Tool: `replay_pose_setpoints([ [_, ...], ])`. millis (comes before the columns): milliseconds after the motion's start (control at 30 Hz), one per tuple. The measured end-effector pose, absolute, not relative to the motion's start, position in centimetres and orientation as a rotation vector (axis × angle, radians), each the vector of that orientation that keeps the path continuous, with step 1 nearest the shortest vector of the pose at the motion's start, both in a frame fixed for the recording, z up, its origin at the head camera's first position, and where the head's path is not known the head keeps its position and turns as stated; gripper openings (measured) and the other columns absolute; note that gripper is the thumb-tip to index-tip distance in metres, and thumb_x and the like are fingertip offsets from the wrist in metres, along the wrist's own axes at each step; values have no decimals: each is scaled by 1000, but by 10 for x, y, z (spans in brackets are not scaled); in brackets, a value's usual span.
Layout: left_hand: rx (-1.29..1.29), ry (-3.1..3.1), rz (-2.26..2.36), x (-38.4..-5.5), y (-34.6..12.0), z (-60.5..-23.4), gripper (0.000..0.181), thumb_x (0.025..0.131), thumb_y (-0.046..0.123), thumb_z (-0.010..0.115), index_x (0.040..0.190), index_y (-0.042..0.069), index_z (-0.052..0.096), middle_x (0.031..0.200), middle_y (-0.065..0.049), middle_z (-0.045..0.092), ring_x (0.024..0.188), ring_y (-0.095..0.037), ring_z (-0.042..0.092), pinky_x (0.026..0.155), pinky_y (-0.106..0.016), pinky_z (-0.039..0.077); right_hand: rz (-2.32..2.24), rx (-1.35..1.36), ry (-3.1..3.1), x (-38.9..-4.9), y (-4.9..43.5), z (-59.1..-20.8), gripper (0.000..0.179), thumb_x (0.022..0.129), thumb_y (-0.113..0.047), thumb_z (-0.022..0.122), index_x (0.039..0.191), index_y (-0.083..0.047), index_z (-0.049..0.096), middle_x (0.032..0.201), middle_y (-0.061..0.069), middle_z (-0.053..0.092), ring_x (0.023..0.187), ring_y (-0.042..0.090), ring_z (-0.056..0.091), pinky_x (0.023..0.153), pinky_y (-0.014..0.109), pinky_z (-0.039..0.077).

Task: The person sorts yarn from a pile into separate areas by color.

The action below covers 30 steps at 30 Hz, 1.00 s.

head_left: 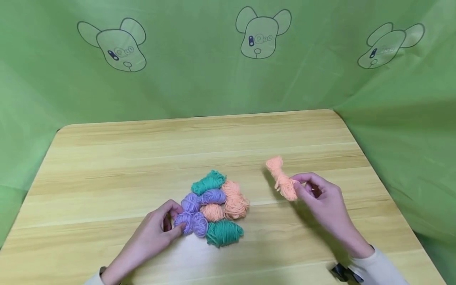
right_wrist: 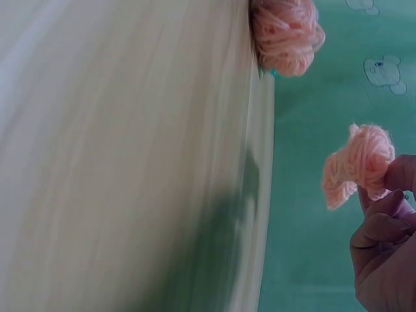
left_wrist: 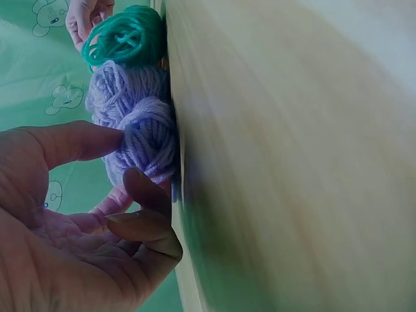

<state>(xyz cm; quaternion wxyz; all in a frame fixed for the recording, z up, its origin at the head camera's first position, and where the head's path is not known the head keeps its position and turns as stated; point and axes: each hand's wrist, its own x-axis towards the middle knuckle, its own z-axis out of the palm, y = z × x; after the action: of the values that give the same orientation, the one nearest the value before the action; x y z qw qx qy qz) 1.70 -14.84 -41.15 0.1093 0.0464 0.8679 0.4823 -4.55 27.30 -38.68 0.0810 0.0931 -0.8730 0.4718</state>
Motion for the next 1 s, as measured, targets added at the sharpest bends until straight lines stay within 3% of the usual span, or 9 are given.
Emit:
replay_pose_setpoints([
  [1000,86,2551,1405,16,-145,-410,31,87,-2,82,110,13,67,83,2,58,69,-15,53,62,-28,47,1332,-67,-2574,-48,335,-402,17,104,-3,72,118,6,75,74,1,56,63,11,45,47,24,35],
])
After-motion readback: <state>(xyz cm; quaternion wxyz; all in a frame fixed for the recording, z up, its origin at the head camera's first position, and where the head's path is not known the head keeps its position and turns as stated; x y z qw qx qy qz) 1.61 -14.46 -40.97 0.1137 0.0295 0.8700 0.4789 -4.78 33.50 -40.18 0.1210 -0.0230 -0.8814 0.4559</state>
